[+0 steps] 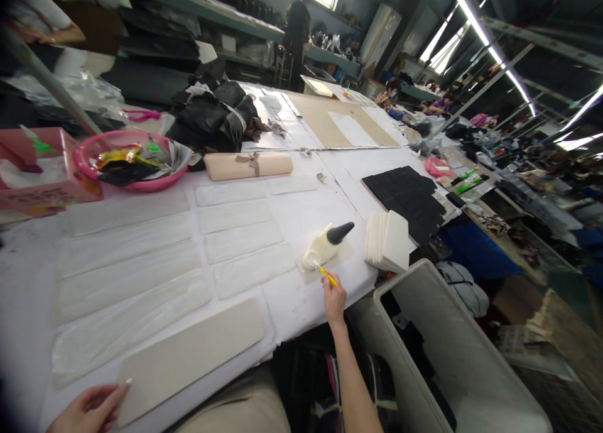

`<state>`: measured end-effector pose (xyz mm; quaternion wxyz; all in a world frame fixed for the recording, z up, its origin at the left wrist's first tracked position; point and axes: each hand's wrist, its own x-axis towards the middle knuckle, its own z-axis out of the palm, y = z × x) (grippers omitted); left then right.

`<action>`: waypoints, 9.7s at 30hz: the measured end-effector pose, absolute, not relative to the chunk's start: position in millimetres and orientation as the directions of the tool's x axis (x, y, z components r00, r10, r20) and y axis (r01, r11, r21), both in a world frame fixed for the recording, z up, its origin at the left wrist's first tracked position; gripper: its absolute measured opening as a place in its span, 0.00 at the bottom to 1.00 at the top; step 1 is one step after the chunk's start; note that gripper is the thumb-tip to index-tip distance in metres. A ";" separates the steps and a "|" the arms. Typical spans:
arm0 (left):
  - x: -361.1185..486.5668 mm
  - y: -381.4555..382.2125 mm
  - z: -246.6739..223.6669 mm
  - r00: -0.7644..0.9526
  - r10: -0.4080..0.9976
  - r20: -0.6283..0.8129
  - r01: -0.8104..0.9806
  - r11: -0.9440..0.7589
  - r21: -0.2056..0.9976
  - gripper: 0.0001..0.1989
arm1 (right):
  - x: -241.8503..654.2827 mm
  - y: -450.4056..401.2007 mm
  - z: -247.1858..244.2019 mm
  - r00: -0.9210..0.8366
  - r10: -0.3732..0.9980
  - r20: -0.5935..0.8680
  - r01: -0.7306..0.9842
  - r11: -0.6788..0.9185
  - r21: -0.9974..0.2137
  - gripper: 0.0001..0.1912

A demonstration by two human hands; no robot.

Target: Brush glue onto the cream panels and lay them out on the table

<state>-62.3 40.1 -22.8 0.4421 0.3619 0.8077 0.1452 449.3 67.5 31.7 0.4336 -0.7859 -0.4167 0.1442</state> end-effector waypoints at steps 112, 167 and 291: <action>-86.2 55.7 -20.6 -0.007 0.719 -0.695 0.040 0.695 0.718 0.10 | 113.5 -5.3 30.7 -0.016 0.965 -0.262 0.195 -0.254 -0.947 0.18; -85.9 56.1 -17.2 -0.003 0.723 -0.691 0.077 0.689 0.721 0.15 | 125.5 16.9 28.9 0.221 0.958 -0.180 0.017 -0.189 -0.982 0.15; -77.7 36.9 -24.6 -0.139 0.910 -0.390 0.702 0.368 0.609 0.09 | 172.6 6.4 24.6 -0.111 0.983 0.148 0.842 0.172 -0.511 0.12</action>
